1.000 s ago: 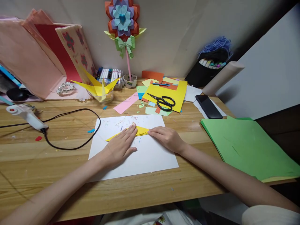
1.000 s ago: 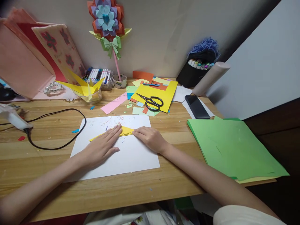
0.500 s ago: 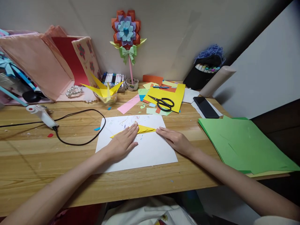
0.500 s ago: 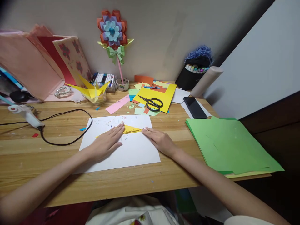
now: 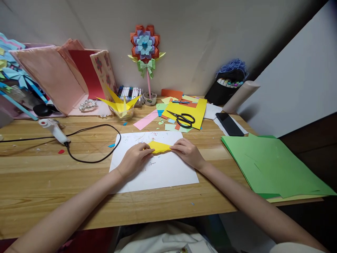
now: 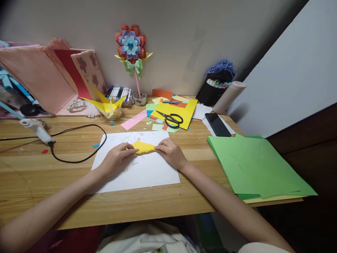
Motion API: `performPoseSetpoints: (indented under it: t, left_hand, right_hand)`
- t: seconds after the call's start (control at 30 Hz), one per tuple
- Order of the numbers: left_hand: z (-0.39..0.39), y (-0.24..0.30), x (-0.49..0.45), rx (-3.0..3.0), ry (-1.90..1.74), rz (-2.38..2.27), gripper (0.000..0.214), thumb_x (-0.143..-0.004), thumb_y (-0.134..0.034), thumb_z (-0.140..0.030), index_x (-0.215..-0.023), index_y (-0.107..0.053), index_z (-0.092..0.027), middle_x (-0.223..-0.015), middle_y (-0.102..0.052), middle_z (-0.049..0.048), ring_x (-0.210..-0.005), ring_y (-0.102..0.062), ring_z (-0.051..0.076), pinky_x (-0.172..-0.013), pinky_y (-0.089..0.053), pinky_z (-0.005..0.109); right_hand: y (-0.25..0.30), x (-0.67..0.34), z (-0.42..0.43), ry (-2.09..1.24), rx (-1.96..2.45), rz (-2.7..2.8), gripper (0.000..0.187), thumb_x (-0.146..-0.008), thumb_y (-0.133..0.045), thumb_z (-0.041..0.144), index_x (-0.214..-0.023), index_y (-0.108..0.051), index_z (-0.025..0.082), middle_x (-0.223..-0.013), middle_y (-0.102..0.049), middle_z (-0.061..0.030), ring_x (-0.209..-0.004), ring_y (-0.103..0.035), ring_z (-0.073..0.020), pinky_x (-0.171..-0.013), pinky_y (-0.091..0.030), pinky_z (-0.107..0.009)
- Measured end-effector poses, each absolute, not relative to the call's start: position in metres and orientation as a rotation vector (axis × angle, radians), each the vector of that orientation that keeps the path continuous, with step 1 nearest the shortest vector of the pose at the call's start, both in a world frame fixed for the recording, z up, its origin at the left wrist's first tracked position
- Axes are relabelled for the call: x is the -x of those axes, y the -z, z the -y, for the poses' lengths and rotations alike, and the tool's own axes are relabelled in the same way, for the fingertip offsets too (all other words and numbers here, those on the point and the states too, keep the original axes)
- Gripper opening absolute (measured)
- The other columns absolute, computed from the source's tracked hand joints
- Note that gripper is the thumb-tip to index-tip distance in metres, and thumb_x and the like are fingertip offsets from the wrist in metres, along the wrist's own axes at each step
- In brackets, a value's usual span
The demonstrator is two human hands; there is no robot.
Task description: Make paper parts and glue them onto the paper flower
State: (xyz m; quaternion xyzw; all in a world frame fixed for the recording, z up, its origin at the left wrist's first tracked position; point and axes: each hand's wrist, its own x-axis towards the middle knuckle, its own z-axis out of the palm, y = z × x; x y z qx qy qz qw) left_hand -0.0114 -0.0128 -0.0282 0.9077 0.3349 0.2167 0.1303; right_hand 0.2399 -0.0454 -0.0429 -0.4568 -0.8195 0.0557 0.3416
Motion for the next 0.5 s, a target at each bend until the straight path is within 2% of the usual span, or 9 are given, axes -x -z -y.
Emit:
performPoseSetpoints:
  t: [0.1, 0.33, 0.5]
  left_hand:
    - [0.015, 0.027, 0.008, -2.412, -0.68, -1.02, 0.025, -0.085, -0.049, -0.032, -0.098, -0.066, -0.02, -0.089, -0.061, 0.0077, -0.079, -0.056, 0.016, -0.069, -0.046, 0.029]
    - [0.015, 0.02, 0.0, -2.124, -0.655, -1.091, 0.015, -0.08, -0.057, -0.027, -0.081, -0.068, -0.018, -0.079, -0.061, 0.0036, -0.072, -0.055, 0.014, -0.065, -0.042, 0.026]
    - [0.016, 0.018, -0.002, -2.071, -0.657, -1.118, 0.013, -0.077, -0.059, -0.025, -0.074, -0.068, -0.017, -0.076, -0.061, 0.0032, -0.067, -0.053, 0.012, -0.063, -0.042, 0.025]
  right_hand:
    - [0.041, -0.24, 0.045, -0.213, 1.221, 2.089, 0.015, -0.085, -0.054, 0.024, -0.087, -0.068, 0.021, -0.079, -0.064, -0.0062, -0.079, -0.056, -0.0181, -0.069, -0.048, -0.032]
    - [0.035, -0.243, 0.042, -0.687, 1.334, 1.846, 0.009, -0.077, -0.064, 0.026, -0.079, -0.07, 0.02, -0.078, -0.063, -0.0031, -0.078, -0.058, -0.0157, -0.07, -0.046, -0.028]
    - [0.034, -0.241, 0.045, -0.732, 1.409, 1.776, 0.009, -0.075, -0.066, 0.027, -0.072, -0.069, 0.019, -0.076, -0.062, -0.003, -0.077, -0.057, -0.0163, -0.068, -0.045, -0.029]
